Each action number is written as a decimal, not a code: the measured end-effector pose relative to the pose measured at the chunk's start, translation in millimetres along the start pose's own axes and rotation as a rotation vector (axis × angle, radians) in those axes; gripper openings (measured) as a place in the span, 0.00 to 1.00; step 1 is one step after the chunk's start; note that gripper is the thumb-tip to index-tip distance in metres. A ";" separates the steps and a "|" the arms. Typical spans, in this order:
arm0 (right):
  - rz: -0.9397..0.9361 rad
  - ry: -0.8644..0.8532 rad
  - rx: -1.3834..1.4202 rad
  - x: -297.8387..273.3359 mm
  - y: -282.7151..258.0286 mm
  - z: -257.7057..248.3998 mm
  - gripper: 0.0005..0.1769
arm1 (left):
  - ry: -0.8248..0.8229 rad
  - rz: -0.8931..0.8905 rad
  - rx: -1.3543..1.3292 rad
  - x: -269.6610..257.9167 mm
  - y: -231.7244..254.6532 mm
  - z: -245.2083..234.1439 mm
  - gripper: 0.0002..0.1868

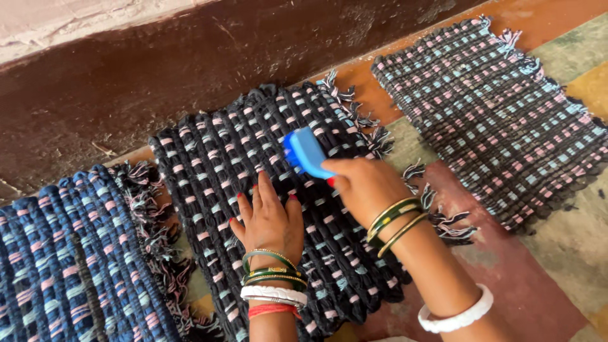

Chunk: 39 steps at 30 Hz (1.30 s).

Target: The person cleans floor mats using a brush and then folds them one at a time.

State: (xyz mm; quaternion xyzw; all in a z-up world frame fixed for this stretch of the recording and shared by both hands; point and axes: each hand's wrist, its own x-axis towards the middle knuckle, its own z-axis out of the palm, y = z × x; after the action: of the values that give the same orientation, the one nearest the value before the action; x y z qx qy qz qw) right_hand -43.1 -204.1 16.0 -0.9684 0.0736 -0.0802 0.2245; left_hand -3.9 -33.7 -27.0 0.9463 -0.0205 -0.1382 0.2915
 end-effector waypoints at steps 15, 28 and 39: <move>-0.008 0.023 0.096 3.2 25.4 -8.9 0.17 | 0.010 0.090 0.039 0.0 -0.1 10.5 0.41; 0.256 -0.116 0.068 19.1 35.8 -33.7 0.17 | 0.059 0.113 0.139 4.3 9.0 27.2 0.43; 0.434 -0.161 -0.198 35.1 70.6 -55.4 0.20 | 0.091 0.064 0.352 11.3 26.6 63.5 0.48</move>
State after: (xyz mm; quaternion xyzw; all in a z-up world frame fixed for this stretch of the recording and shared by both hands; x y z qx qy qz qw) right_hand -26.7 -296.5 37.8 -0.9503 0.2694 0.0549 0.1459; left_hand -9.3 -91.8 -65.3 0.9869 -0.0612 -0.0804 0.1261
